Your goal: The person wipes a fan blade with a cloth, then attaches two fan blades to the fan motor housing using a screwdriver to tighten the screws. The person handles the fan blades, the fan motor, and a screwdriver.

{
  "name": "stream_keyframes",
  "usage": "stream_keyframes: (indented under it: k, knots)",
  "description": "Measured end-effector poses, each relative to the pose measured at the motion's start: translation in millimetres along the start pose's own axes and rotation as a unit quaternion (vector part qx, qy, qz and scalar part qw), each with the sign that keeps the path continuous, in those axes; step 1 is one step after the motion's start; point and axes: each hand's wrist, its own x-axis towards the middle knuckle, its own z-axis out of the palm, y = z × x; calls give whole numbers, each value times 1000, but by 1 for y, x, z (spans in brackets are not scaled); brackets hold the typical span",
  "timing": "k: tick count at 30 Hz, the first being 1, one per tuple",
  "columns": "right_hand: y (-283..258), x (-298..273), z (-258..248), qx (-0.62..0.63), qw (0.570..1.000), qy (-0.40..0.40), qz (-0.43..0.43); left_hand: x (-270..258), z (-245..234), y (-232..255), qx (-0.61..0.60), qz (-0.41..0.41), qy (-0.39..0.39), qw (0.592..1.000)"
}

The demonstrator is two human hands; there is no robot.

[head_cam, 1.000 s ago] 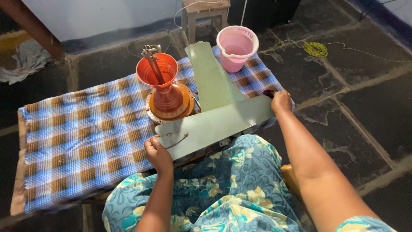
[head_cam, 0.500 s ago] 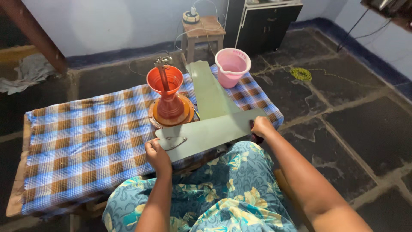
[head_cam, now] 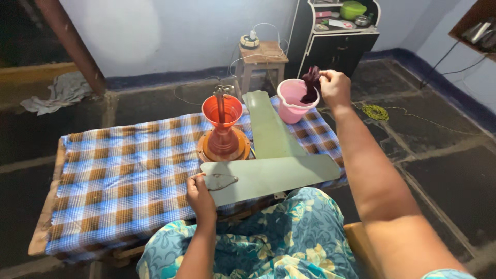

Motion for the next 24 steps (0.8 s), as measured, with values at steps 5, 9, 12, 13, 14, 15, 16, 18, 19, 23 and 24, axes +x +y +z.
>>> stream_keyframes:
  k: [5, 9, 12, 13, 14, 15, 16, 18, 19, 23, 24]
  knots:
    - [-18, -85, 17, 85, 990, -86, 69, 1, -1, 6, -14, -9, -13, 1000]
    - [-54, -174, 7, 101, 944, -300, -93, 0, 2, 1, -36, 3, -19, 999]
    - [-87, -212, -4, 22, 860, -506, -66, -1, 5, -11, -98, -56, -37, 993]
    - [-97, -219, -6, -18, 843, -530, -96, -1, 6, -14, -133, -59, -46, 988]
    - [-105, -222, -6, -58, 823, -551, -126, 0, 8, -18, -167, -62, -55, 982]
    - [-112, -222, -6, -91, 823, -544, -138, 1, 9, -20, -203, -64, -64, 975]
    - [-117, -220, -5, -123, 821, -537, -149, 0, 8, -22, -223, -77, -75, 969]
    - [-123, -218, -4, -143, 825, -522, -162, -2, 7, -21, -263, -102, -97, 955]
    - [-123, -216, -5, -132, 831, -516, -162, -2, 6, -19, -267, -102, -113, 951]
    - [-108, -215, -9, -106, 844, -495, -177, -7, 4, -7, -251, -91, -167, 949]
    - [-102, -215, -10, -107, 847, -493, -166, -8, 5, -4, -237, -86, -179, 951]
